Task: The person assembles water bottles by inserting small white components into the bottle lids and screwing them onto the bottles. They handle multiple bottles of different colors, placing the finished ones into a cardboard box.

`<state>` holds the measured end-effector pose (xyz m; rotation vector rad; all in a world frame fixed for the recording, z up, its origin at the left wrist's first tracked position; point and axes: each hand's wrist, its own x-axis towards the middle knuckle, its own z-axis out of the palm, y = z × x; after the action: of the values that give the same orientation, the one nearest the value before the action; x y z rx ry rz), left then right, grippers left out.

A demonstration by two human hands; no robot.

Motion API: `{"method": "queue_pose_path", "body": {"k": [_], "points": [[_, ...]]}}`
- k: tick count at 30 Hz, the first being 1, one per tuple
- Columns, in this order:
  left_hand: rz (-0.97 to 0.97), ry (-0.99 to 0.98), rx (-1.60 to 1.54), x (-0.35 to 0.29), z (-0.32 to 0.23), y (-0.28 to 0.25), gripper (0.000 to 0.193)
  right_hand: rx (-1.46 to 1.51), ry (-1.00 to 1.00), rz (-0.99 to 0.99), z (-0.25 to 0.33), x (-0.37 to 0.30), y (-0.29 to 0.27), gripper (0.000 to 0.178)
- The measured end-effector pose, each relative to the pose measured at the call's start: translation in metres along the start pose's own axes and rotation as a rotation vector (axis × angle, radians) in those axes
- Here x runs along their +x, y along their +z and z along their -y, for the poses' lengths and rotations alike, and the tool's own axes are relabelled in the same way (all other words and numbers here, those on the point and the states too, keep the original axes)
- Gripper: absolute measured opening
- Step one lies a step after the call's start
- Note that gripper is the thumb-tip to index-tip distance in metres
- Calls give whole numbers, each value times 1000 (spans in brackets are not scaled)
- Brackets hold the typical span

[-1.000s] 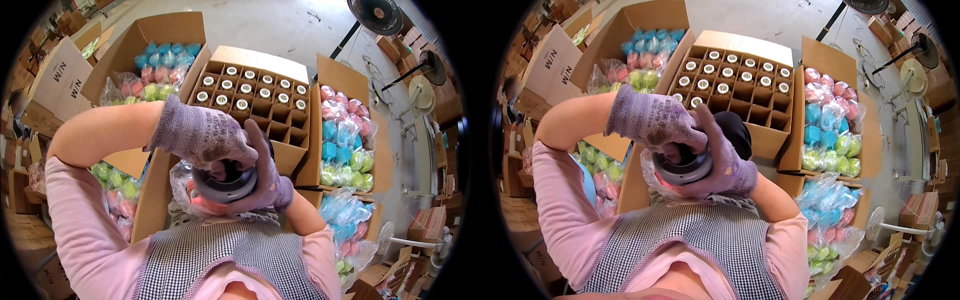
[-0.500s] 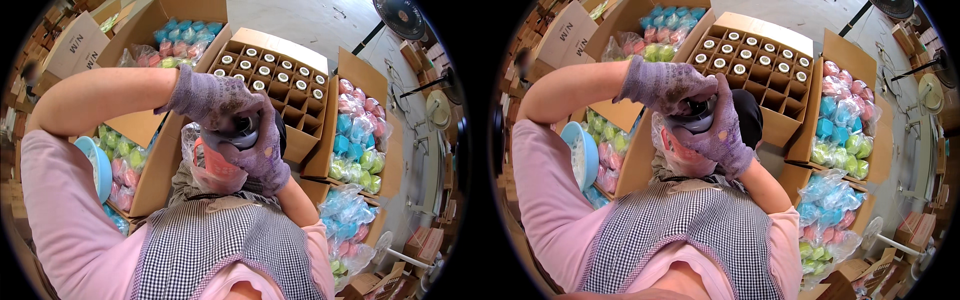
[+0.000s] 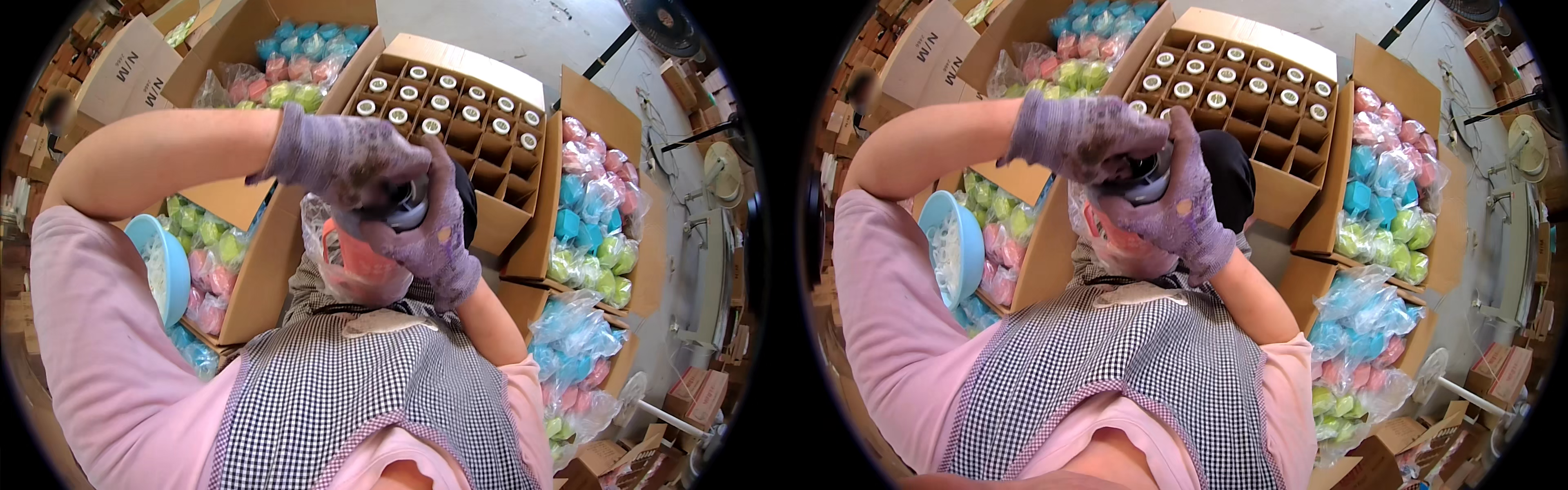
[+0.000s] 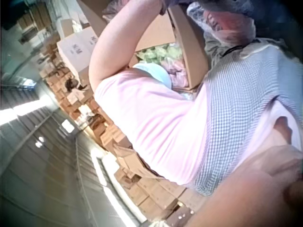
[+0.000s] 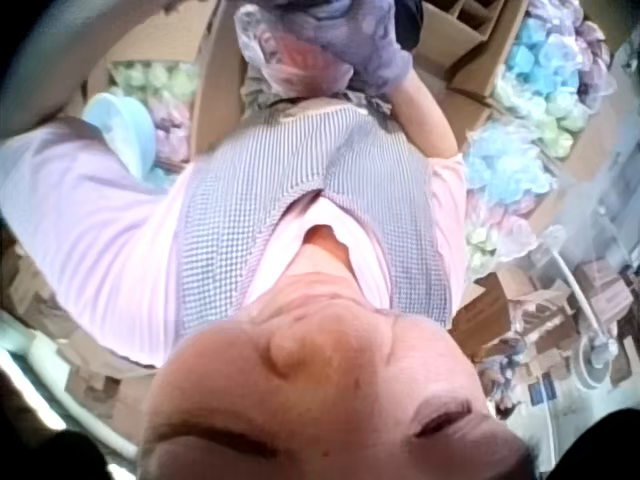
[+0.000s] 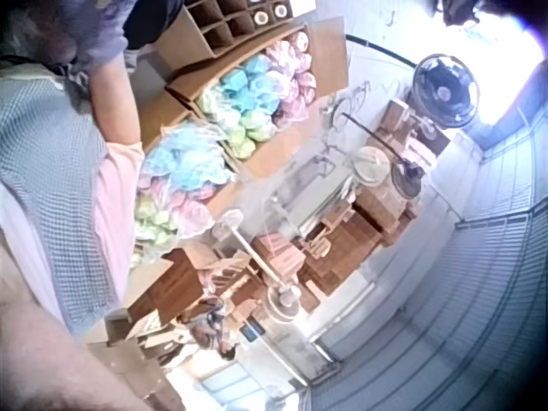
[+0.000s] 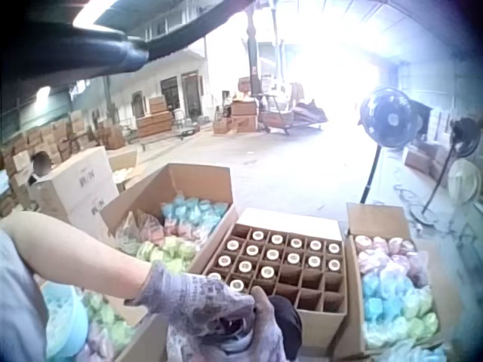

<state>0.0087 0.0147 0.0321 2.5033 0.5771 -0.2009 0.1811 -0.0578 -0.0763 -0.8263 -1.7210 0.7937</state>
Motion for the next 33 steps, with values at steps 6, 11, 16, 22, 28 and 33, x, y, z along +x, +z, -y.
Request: {"method": "queue_pose_path", "body": {"k": [6,11,16,22,28,33], "points": [[-105,-21,-95,14,4,9,27,3,148,-142,4,0,8,96],[12,-285,-3,17,-11,-14,22,66,146,-103,15,20,15,69],[-78,-301,31,12,-5,-6,23,-94,76,-193,-10,20,21,86],[128,-138,254,9,-19,-11,27,78,19,-23,5,2,-3,103],[-4,-174,156,2,-6,10,22,-13,75,-10,5,1,7,101],[-102,-529,210,16,8,20,19,-146,72,-178,-4,16,32,86]]}}
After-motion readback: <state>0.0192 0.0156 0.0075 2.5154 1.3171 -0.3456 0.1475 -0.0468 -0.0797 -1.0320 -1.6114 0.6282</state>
